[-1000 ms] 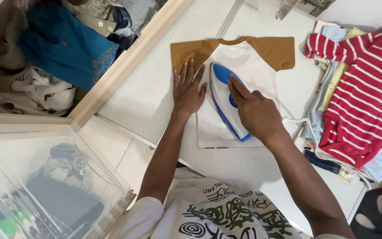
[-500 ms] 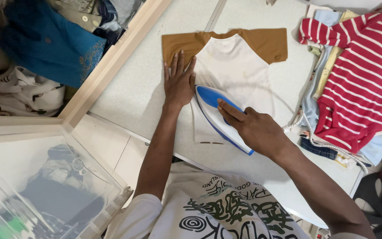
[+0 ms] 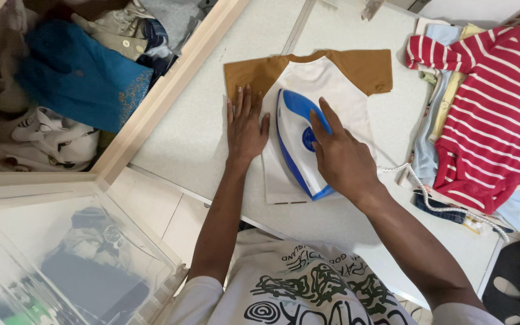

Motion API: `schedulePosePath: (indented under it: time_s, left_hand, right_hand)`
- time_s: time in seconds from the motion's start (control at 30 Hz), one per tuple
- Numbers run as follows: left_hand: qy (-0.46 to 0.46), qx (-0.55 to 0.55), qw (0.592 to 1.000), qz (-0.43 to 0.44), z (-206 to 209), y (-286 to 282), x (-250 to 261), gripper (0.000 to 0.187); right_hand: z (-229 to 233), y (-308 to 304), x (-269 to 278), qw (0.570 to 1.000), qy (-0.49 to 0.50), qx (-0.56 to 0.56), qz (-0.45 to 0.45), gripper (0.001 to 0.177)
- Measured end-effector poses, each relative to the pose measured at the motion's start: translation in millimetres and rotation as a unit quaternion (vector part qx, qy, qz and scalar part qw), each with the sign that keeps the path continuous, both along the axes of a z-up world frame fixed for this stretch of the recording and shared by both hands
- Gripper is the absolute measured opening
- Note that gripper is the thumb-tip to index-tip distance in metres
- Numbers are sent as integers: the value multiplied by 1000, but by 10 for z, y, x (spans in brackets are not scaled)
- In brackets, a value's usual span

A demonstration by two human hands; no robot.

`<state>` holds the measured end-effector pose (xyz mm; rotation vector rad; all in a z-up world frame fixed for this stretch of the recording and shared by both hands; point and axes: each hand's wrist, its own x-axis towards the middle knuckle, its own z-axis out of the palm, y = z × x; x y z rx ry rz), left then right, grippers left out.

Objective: The person irons a small child's t-shirt on a white table. They use a blue and white iron to smooth the front and back of the shirt, flipping it over midway through the process. Other folded clothes are visible nearby.

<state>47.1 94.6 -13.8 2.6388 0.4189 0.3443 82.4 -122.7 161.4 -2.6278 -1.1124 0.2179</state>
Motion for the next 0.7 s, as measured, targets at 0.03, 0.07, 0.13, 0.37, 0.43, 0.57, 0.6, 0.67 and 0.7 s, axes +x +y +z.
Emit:
schedulePosePath:
  time_s: [0.03, 0.07, 0.13, 0.37, 0.43, 0.57, 0.6, 0.67, 0.7]
  left_hand:
    - [-4, -3, 1000, 1, 7, -1, 6, 55]
    - [-3, -5, 1000, 6, 7, 3, 12, 54]
    - [2, -11, 1000, 17, -29, -1, 12, 50]
    - [-64, 20, 996, 53, -152, 11, 2, 44]
    - [-70, 10, 996, 59, -159, -5, -7, 45]
    - [-78, 23, 995, 60, -133, -7, -10, 46]
    - [-76, 28, 995, 59, -111, -11, 1, 47]
    - [-66, 25, 996, 59, -77, -32, 18, 49]
    - [-58, 19, 996, 60, -67, -20, 20, 50]
  right_hand:
    - [-13, 70, 35, 1000, -4, 0, -6, 55]
    - [-24, 143, 80, 1000, -8, 2, -13, 55]
    - [-54, 267, 177, 1000, -15, 5, -13, 57]
    - [-226, 636, 535, 998, -46, -32, -4, 67]
    - [-293, 734, 611, 996, -74, -41, -4, 69]
    - [-362, 816, 726, 995, -93, -38, 14, 74]
    - [-351, 800, 737, 995, -89, -30, 22, 73]
    - [-317, 746, 733, 996, -79, -19, 36, 72]
    - [-301, 709, 705, 996, -69, -15, 45, 69]
